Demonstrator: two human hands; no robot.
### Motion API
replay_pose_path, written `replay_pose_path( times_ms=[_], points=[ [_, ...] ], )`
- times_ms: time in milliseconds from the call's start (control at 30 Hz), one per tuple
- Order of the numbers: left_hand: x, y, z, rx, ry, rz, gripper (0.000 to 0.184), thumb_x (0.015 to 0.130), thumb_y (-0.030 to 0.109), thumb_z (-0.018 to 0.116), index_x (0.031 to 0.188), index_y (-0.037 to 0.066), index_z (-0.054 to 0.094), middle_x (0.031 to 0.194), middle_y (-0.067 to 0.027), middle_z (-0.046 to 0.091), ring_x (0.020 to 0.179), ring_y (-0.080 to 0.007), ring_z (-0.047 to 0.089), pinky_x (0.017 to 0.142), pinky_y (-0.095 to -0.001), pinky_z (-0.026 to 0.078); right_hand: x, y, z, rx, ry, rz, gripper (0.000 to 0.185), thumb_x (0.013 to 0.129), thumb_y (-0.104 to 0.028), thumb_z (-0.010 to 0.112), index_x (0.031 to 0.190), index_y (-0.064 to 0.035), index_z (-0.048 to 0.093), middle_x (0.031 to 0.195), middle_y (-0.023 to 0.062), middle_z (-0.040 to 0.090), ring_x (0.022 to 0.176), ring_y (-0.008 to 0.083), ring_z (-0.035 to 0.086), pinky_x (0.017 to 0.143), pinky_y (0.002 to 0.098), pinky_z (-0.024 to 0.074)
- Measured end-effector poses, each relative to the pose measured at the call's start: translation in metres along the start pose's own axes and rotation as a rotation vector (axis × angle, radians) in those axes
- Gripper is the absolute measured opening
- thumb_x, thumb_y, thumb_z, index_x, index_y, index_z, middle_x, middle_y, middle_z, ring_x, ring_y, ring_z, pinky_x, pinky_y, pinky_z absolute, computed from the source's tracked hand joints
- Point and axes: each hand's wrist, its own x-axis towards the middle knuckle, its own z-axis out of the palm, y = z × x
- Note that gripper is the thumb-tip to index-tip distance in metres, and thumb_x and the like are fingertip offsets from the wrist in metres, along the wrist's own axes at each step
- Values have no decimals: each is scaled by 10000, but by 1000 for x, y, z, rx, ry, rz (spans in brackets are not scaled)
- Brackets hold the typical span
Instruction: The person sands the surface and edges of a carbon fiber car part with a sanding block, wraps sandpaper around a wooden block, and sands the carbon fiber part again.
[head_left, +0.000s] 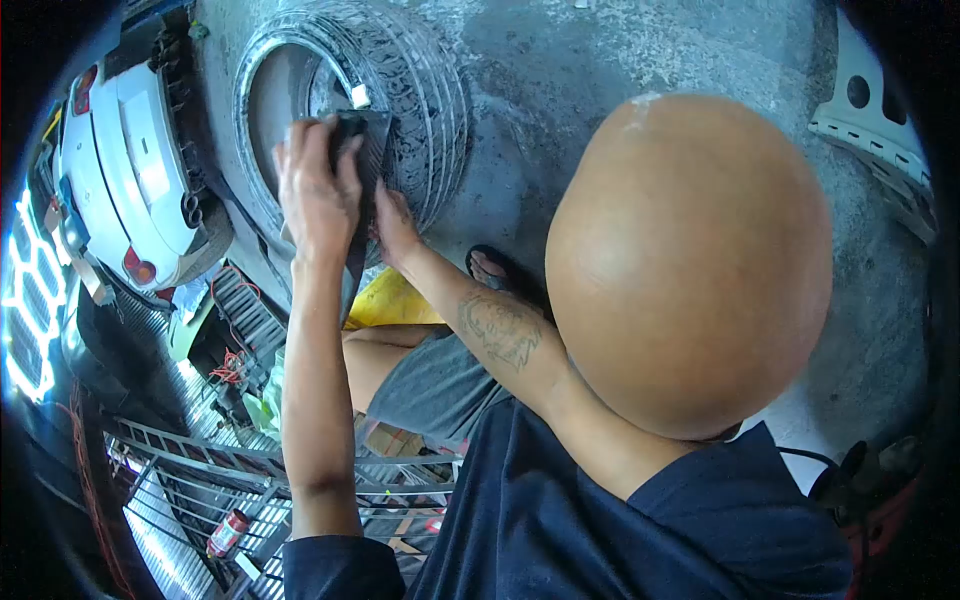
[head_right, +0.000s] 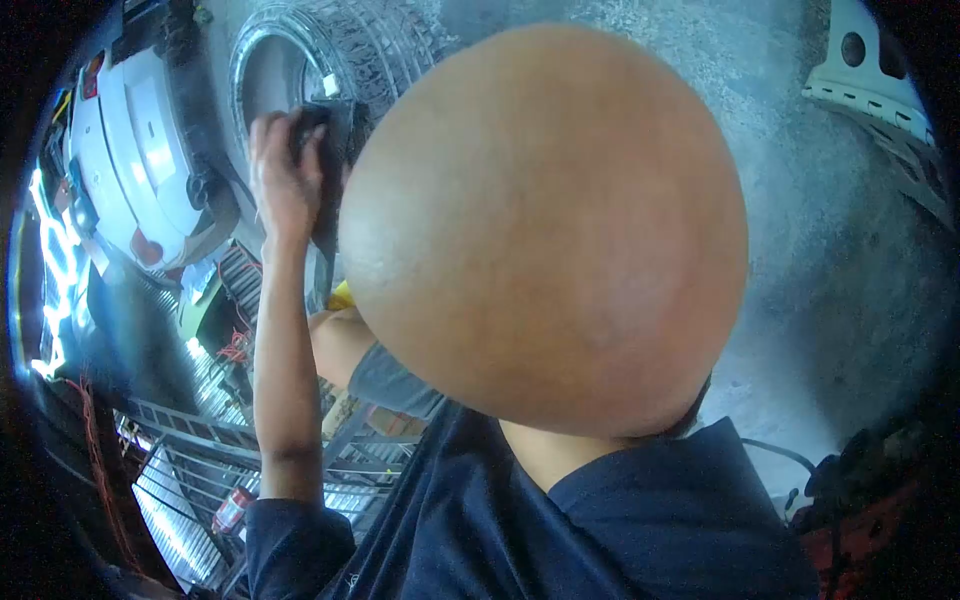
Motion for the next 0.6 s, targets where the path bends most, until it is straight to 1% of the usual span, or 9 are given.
replay_pose_path(
  times_ms=[33, 67, 200, 233, 300, 333, 400, 533, 600],
  points=[
    [5, -1, -3, 4, 99, -26, 301, 925, 78, 765, 1207, -13, 713, 1150, -206, 659, 1077, -442, 624, 954, -477, 511, -6, -11, 11, 13, 103, -25, 475, 1139, -545, 500, 1137, -129, 730, 996, 3, 733, 817, 129, 651, 668, 311, 486],
    [-2, -1, -15, -5, 104, -63, 302, 913, 64, 780, 1196, -20, 712, 1129, -206, 663, 1077, -436, 636, 961, -483, 507, -5, -14, 11, 20, 95, -27, 475, 1139, -545, 500, 1137, -129, 730, 996, 3, 733, 817, 129, 651, 668, 311, 486],
    [-43, 11, -39, -4, -41, -69, 307, 886, 20, 778, 1182, -27, 709, 1158, -195, 661, 1061, -438, 627, 958, -483, 519, 6, -5, -1, -376, 42, -56, 476, 1149, -529, 489, 1150, -119, 732, 1011, -9, 725, 836, 118, 633, 688, 332, 490],
    [-49, 14, -32, -17, -65, -58, 315, 879, 14, 775, 1184, -29, 709, 1168, -195, 656, 1057, -441, 622, 952, -486, 525, 16, 1, -7, -381, 39, -65, 476, 1149, -529, 489, 1150, -119, 732, 1011, -9, 725, 836, 118, 633, 688, 332, 490],
    [-37, 17, -13, -3, -103, -30, 377, 859, 9, 765, 1229, -28, 704, 1197, -198, 648, 1053, -444, 609, 946, -500, 533, 6, -2, -6, -19, -38, -28, 473, 1154, -522, 480, 1125, -123, 732, 960, -21, 697, 795, 98, 607, 663, 306, 476],
    [-23, 13, -4, -1, -116, 0, 407, 855, 5, 757, 1257, -24, 700, 1209, -200, 647, 1055, -443, 605, 949, -505, 533, 4, 3, 8, 3, 58, -190, 475, 1157, -528, 471, 1110, -134, 732, 917, -39, 675, 748, 70, 581, 622, 271, 446],
    [-13, 9, 3, 2, -130, 38, 464, 863, 1, 724, 1325, -15, 680, 1246, -200, 641, 1070, -443, 596, 952, -512, 532, 5, 5, 6, -23, 78, -166, 477, 1157, -528, 471, 1114, -132, 734, 925, -37, 678, 759, 73, 587, 631, 272, 452],
    [-48, 5, -13, 33, -173, 22, 436, 895, 11, 703, 1330, -19, 677, 1242, -201, 634, 1065, -449, 582, 938, -519, 519, 7, 3, 6, -137, 67, -206, 486, 1156, -528, 474, 1132, -123, 740, 960, -29, 691, 803, 84, 609, 669, 280, 476],
    [-23, 9, -9, 12, -180, 41, 431, 900, 14, 702, 1329, -20, 678, 1240, -206, 636, 1064, -448, 585, 938, -515, 517, 9, 5, 4, -192, 79, -212, 490, 1156, -528, 476, 1141, -118, 743, 978, -24, 698, 825, 89, 621, 687, 284, 487]
  ],
)
